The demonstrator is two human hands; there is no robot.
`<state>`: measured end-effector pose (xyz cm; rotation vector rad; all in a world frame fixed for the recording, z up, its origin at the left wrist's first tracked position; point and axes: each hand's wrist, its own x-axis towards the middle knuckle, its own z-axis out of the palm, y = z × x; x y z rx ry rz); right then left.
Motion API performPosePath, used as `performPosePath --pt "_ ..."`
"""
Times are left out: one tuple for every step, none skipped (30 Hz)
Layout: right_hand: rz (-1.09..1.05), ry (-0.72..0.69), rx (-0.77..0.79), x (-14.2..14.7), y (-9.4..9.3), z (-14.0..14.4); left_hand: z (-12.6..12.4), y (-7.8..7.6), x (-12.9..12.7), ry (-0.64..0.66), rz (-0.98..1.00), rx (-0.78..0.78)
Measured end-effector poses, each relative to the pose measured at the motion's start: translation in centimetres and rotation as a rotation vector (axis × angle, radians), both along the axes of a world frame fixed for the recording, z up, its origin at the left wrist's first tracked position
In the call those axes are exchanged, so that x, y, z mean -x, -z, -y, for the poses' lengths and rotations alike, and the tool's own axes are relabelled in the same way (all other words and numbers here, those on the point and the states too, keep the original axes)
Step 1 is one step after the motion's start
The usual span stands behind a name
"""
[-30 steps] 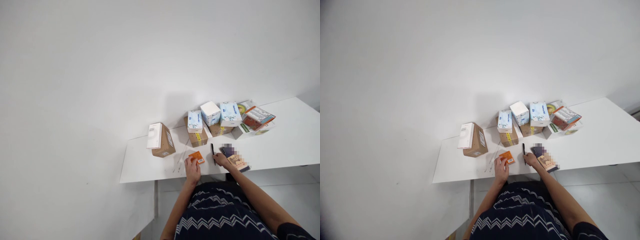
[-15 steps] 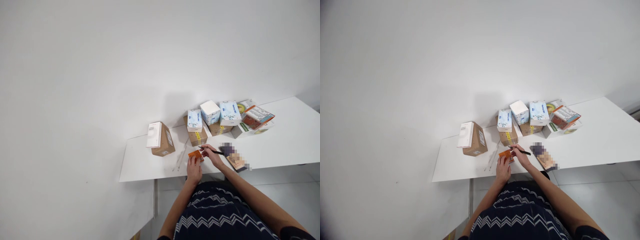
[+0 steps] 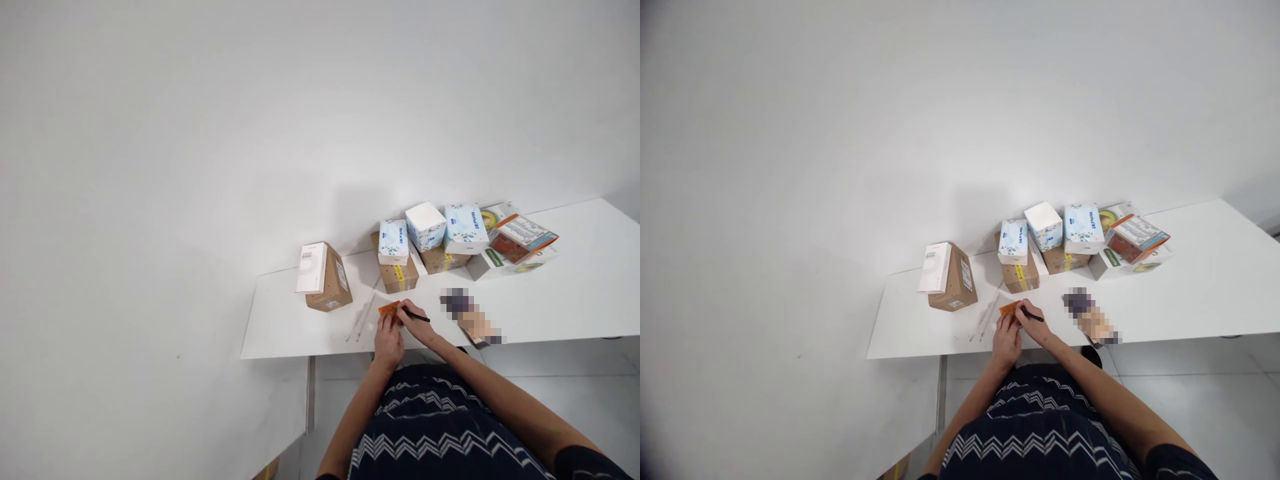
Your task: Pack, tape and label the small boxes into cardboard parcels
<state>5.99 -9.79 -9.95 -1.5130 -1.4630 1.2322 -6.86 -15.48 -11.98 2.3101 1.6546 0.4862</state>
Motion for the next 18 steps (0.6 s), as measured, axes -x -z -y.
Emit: performPosePath --pt "0.012 -0.003 0.001 0.0 0.0 0.0 0.0 0.0 0.0 -0.004 0.003 0.001" --pt "0.029 -0.008 -0.001 0.1 0.0 -0.1 0.0 0.0 0.0 -0.008 0.005 0.001" --pt "0.043 -0.013 -0.004 0.1 0.0 -0.1 0.0 0.1 0.0 -0.011 0.007 0.001" --pt "0.054 -0.017 -0.009 0.1 0.0 -0.1 0.0 0.1 0.0 -0.01 0.008 0.0" --pt "0.058 -0.019 -0.013 0.1 0.0 -0.1 0.0 0.1 0.0 -0.005 0.008 0.001" --pt "0.059 -0.019 -0.016 0.1 -0.1 -0.2 0.0 0.1 0.0 0.0 0.008 0.001" --pt "0.054 -0.018 -0.016 0.1 -0.1 -0.2 0.0 0.1 0.0 0.004 0.008 0.001" --pt "0.046 -0.019 -0.013 0.1 -0.1 -0.2 -0.1 0.1 0.0 0.007 0.008 0.0" --pt "0.035 -0.021 -0.008 0.1 -0.1 -0.2 -0.1 0.1 0.1 0.008 0.009 -0.002" --pt "0.02 -0.02 -0.003 0.1 -0.1 -0.2 -0.1 0.0 0.1 0.007 0.009 -0.005" --pt "-0.002 -0.013 0.001 0.1 -0.1 -0.2 -0.1 0.0 0.1 0.004 0.009 -0.008" --pt "-0.034 0.007 0.006 0.1 0.0 -0.2 -0.1 -0.1 0.1 -0.001 0.008 -0.008" --pt "-0.075 0.038 0.018 0.1 0.1 -0.2 -0.1 -0.1 0.1 -0.008 0.006 -0.004" --pt "-0.124 0.081 0.033 0.0 0.2 -0.2 0.0 -0.2 0.1 -0.018 0.002 0.002" --pt "-0.176 0.129 0.052 -0.1 0.4 -0.3 0.0 -0.2 0.0 -0.026 -0.002 0.008" --pt "-0.214 0.182 0.079 -0.4 0.7 -0.4 0.0 -0.3 0.0 -0.035 -0.007 0.015" --pt "-0.233 0.236 0.109 -0.8 1.0 -0.5 0.0 -0.3 0.0 -0.042 -0.011 0.021" --pt "-0.23 0.285 0.14 -1.2 1.4 -0.7 0.0 -0.3 -0.1 -0.049 -0.013 0.026"
